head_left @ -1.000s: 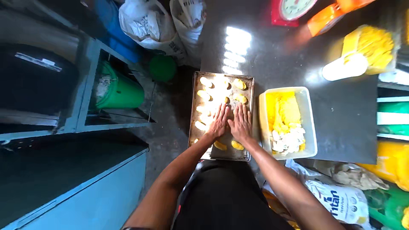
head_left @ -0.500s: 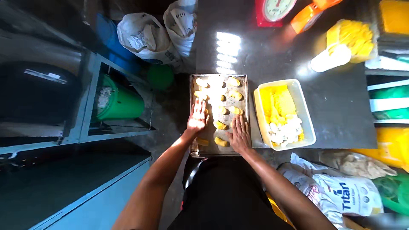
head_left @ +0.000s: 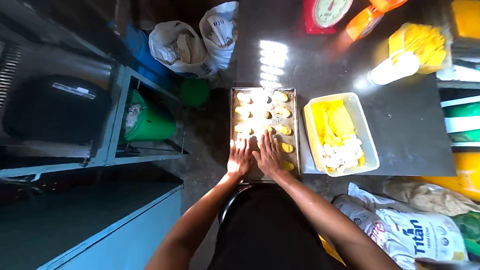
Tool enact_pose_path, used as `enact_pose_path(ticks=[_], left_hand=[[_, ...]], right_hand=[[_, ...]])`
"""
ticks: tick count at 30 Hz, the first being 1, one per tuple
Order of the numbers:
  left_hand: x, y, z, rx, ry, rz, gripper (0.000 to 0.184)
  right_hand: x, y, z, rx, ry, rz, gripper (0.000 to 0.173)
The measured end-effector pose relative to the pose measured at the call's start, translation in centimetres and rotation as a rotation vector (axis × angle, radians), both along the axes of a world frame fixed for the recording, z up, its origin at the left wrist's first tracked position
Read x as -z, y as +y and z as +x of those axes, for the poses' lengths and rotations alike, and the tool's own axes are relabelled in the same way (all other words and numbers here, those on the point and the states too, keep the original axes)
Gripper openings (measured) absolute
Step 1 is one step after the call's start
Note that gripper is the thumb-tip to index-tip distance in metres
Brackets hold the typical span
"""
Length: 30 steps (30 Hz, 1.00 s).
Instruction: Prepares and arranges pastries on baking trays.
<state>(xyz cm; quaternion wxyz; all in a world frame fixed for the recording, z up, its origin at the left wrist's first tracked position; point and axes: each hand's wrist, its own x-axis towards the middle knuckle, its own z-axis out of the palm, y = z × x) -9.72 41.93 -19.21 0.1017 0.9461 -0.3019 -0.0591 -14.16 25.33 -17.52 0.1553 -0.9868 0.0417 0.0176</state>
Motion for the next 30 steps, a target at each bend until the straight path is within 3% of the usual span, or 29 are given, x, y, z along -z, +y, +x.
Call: enact_pose_path(ticks=[3,6,10,13,17,22,26,30], left_hand=[[3.4,0.3,-1.1,-0.018,-0.138,-0.045,0.056],[4.5,0.1,-1.9,-0.025,-0.129,-0.071,0.058],[1.3,1.1,-0.7,-0.051,0.077,-0.309,0.069],[-1.8,3.5,0.2,-0.269,0.156,-0.468,0.068],[-2.0,5.8,1.6,-0.557,0.396,-0.342,0.045],[-2.2,5.6,2.1,-0.496,0.465,-0.200,0.036],[-2.9,5.3,2.5,-0.449,0.447,-0.127,0.034],[-3.2,5.1,2.5,-0.520,0.442,-0.129,0.036]], right_hand=[[2.1,0.5,0.4,-0.021,0.036,-0.071,0.085],[3.0,0.7,-0.6,-0.025,0.042,-0.109,0.084],[0.8,-0.8,-0.6,-0.029,-0.072,0.064,0.066],[-2.8,-4.5,-2.4,0.168,-0.183,0.170,0.051],[-1.9,-10.5,-5.1,0.552,-0.058,0.081,0.038],[-1.6,-11.3,-5.4,0.607,0.049,0.078,0.022],[-2.6,-9.4,-4.7,0.615,0.117,-0.072,0.024],[-3.5,-8.4,-3.7,0.752,0.270,-0.009,0.027]])
